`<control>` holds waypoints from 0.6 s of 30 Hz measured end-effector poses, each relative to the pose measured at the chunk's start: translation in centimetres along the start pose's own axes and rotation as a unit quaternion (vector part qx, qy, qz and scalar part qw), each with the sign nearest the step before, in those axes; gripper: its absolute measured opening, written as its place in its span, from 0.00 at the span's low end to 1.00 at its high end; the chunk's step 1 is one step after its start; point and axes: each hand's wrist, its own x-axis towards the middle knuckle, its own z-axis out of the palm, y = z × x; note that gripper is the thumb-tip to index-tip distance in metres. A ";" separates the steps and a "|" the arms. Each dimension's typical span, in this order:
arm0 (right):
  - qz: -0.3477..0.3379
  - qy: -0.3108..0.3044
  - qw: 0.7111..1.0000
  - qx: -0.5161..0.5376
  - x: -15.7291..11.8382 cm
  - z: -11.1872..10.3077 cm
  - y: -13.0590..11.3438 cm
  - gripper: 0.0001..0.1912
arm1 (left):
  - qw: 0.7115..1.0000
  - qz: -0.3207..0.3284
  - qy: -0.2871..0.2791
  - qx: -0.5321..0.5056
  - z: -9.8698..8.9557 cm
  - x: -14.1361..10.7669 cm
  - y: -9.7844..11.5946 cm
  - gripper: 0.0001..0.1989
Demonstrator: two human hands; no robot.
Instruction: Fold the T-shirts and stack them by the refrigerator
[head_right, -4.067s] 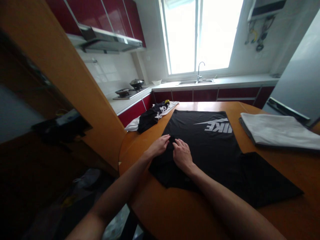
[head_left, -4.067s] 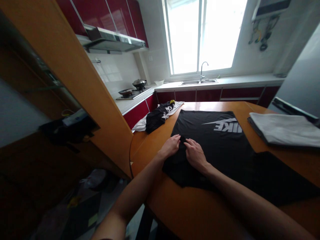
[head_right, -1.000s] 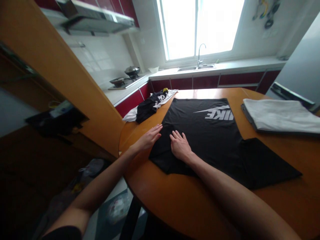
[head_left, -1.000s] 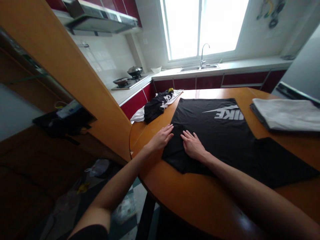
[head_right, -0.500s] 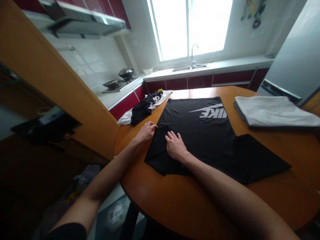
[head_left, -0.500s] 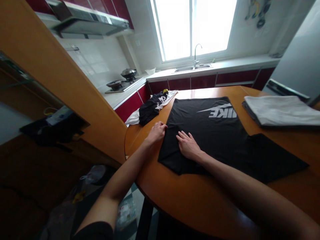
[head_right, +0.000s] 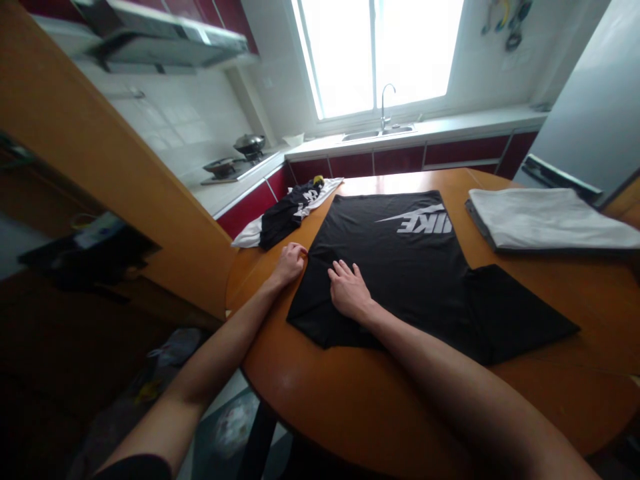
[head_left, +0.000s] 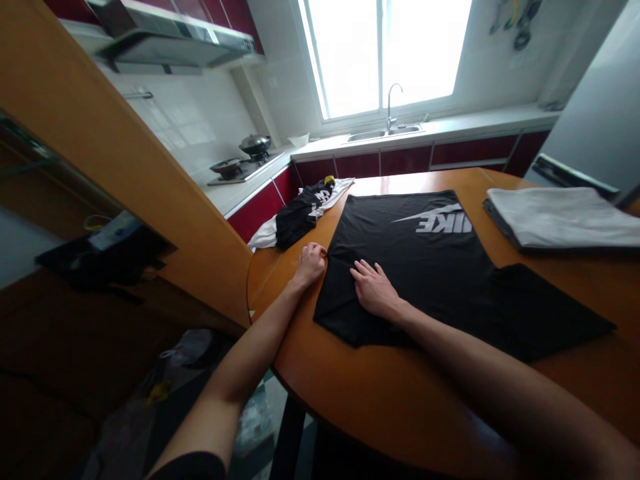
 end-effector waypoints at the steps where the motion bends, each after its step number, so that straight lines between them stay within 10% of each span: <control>1: 0.001 0.000 1.000 0.000 0.0 0.0 0.0 0.26 | 1.000 -0.001 0.011 -0.004 -0.1 0.0 0.1 0.17; 18: 0.001 0.000 1.000 0.004 0.0 -0.1 -0.1 0.25 | 0.999 0.017 0.045 -0.006 -0.8 -0.5 1.7 0.12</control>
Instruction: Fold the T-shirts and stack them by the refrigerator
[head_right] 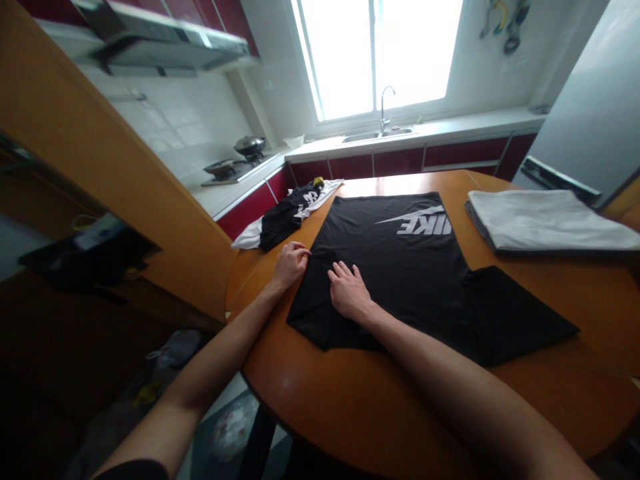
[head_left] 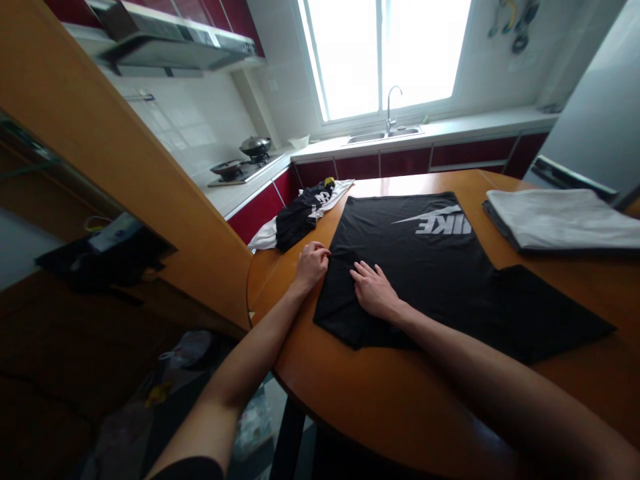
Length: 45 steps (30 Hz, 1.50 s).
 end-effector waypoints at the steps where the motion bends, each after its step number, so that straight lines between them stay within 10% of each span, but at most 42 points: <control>1: 0.000 0.000 1.000 0.000 0.0 0.0 0.0 0.25 | 1.000 -0.011 -0.007 0.015 0.1 0.0 0.0 0.11; 10: 0.004 0.012 1.000 0.027 0.1 0.2 0.1 0.25 | 1.000 0.009 0.022 0.012 0.6 0.2 -0.5 0.18; 14: 0.031 0.106 0.990 0.092 0.4 -0.6 -0.1 0.24 | 0.999 0.034 0.004 -0.008 0.8 0.2 -0.3 0.17; 23: 0.032 0.303 0.926 0.221 0.7 -10.3 3.2 0.16 | 0.995 0.065 0.028 -0.069 -0.4 0.0 1.1 0.27; 29: 0.181 0.305 0.922 0.153 -6.1 -16.2 10.2 0.16 | 0.985 0.127 -0.083 -0.076 -0.3 -1.0 3.1 0.25; 35: 0.347 0.304 0.887 0.035 -15.1 -16.8 18.6 0.15 | 0.962 0.134 -0.235 0.025 0.8 -1.7 3.3 0.33; 45: 0.444 0.261 0.847 -0.133 -22.7 -13.7 24.2 0.24 | 0.964 0.172 -0.195 0.053 1.3 -1.2 2.4 0.30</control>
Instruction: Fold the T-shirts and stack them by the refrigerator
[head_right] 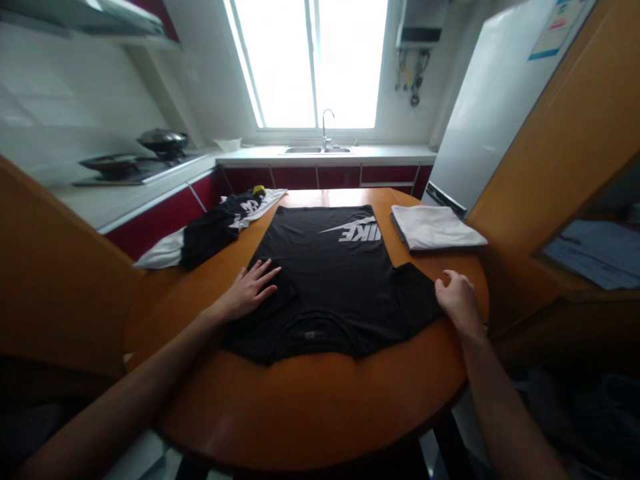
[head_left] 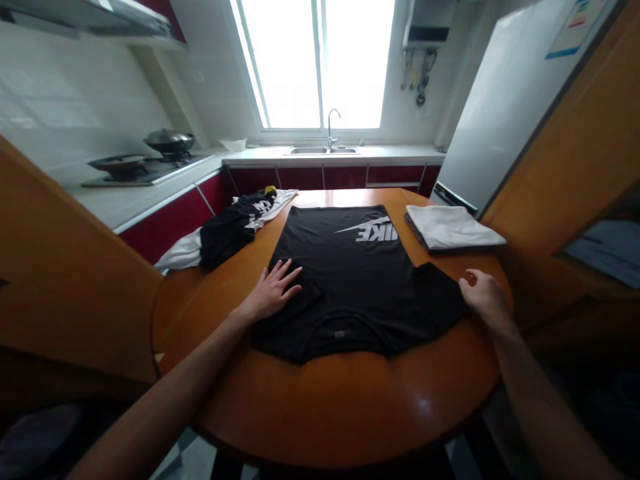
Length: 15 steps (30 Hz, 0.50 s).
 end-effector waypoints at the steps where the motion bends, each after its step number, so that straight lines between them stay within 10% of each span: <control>1: 0.002 -0.016 1.000 -0.026 -0.1 0.0 0.4 0.23 | 1.000 0.008 0.016 0.004 -0.1 0.0 0.1 0.29; 15: 0.043 -0.166 0.983 0.061 0.5 -2.8 -2.6 0.02 | 0.976 0.170 0.044 -0.128 -3.6 4.7 8.8 0.17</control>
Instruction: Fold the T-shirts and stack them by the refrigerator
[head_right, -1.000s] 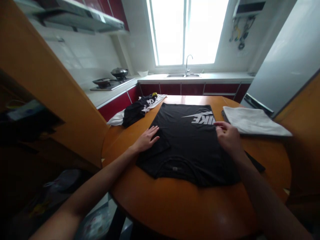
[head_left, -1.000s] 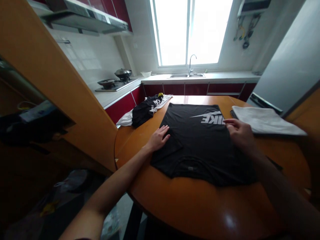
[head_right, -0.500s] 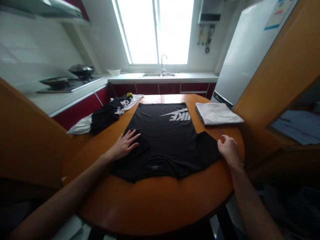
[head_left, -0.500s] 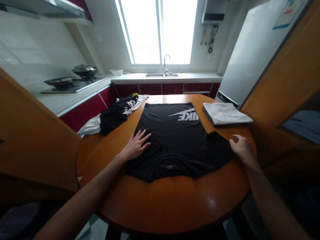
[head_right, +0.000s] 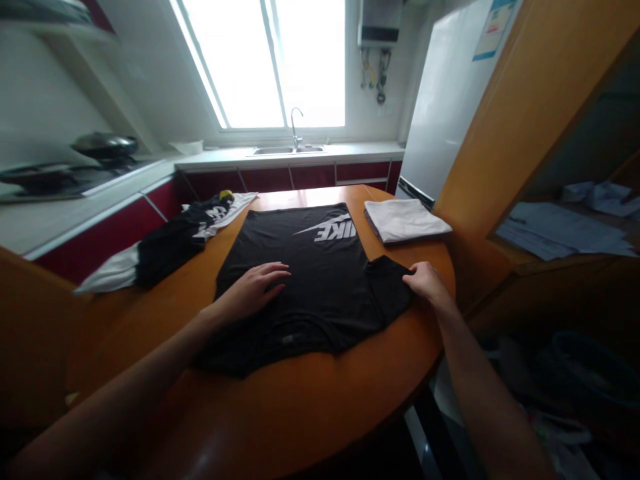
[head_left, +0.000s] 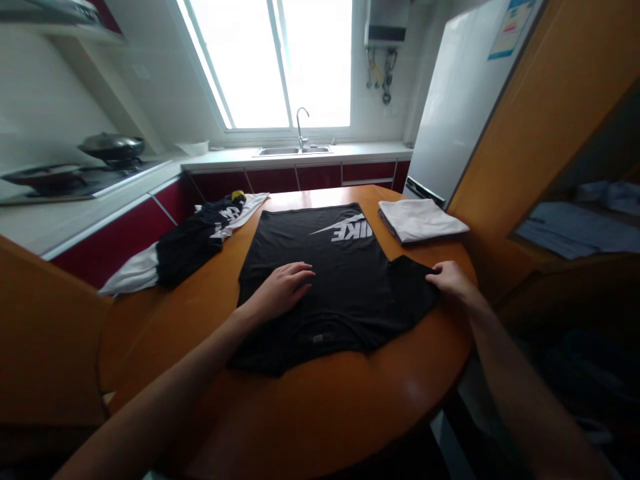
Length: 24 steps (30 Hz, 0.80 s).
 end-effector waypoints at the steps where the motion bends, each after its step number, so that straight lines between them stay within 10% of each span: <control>1: -0.008 0.002 0.999 0.037 -0.1 -0.2 -0.8 0.01 | 0.999 -0.005 -0.001 -0.042 0.3 1.1 0.9 0.16; 4: -0.042 0.016 0.989 0.141 -0.8 -0.7 -4.2 0.03 | 0.976 -0.060 -0.010 -0.208 1.7 4.5 3.8 0.17; 7: -0.102 -0.012 0.970 0.219 -1.9 -0.4 -8.7 0.07 | 0.892 -0.161 -0.060 -0.419 3.3 7.2 6.5 0.23; 11: -0.165 -0.235 0.912 0.295 -2.1 0.6 -13.3 0.12 | 0.782 -0.251 -0.073 -0.565 4.7 8.5 8.8 0.31; 18: -0.134 -0.116 0.945 0.276 4.0 3.3 -12.7 0.05 | 0.879 -0.204 -0.057 -0.426 6.9 7.4 8.1 0.23; 24: -0.249 -0.061 0.951 0.171 5.1 6.6 -9.1 0.07 | 0.941 -0.133 -0.034 -0.309 7.9 7.4 7.1 0.21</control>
